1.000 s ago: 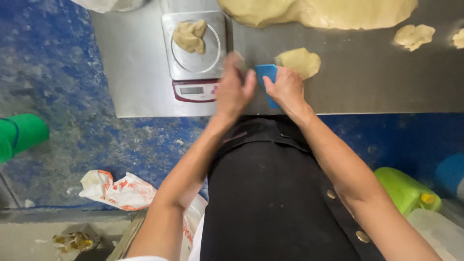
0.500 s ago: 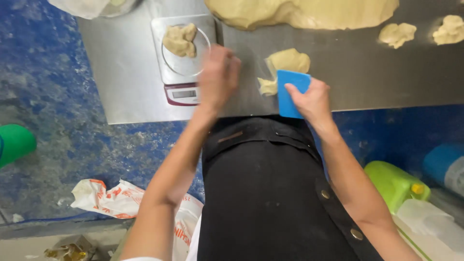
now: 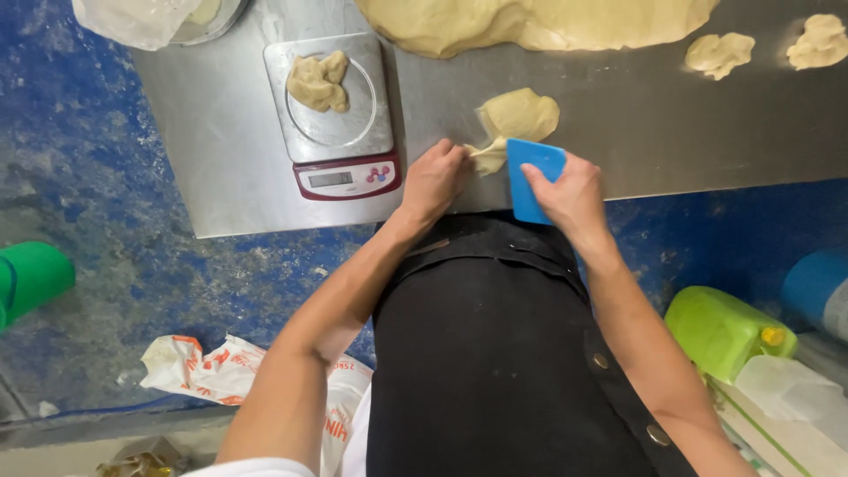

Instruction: Cutting, weighing, and portioning dough into smaller pieces on a stainless steel workstation.

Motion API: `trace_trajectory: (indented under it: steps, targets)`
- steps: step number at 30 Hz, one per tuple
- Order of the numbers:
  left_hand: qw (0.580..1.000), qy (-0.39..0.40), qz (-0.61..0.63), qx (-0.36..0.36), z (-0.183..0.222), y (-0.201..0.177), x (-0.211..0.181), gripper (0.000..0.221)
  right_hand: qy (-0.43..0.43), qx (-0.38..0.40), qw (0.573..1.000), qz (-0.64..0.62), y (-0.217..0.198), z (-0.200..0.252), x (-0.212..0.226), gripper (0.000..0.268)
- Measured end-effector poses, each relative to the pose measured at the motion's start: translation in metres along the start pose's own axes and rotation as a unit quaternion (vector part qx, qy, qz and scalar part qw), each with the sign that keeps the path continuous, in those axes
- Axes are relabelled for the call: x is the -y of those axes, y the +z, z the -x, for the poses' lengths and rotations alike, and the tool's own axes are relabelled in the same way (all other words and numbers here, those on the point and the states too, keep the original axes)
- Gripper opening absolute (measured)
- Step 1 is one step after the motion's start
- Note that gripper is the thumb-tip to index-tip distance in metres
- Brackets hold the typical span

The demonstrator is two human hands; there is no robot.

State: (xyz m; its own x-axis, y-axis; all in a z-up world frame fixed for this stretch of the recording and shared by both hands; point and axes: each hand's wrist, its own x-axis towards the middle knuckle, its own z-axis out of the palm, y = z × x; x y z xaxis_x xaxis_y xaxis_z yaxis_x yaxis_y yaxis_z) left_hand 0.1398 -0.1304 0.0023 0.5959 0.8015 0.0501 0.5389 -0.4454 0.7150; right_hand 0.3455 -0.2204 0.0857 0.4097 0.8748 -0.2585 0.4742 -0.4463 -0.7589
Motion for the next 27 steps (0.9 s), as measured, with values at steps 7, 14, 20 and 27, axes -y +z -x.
trace_trajectory:
  steps: [7, 14, 20, 27]
  targets:
    - [0.999, -0.003, -0.037, -0.001, 0.018, 0.018, 0.007, 0.007, -0.055, 0.031, 0.998, 0.010, 0.042, -0.013, 0.021, 0.029]
    - [0.996, -0.024, -0.081, -0.042, 0.003, -0.039, -0.001, 0.014, -0.074, 0.051, 0.989, 0.115, 0.077, -0.044, 0.017, 0.028]
    - [0.959, -0.079, -0.181, -0.203, -0.012, -0.121, 0.034, 0.063, -0.092, 0.083, 0.986, 0.110, 0.072, -0.042, 0.037, 0.029]
    - [0.942, -0.107, -0.211, -0.240, -0.031, -0.172, 0.057, 0.065, -0.170, 0.077, 0.977, 0.108, 0.074, -0.064, 0.124, 0.028]
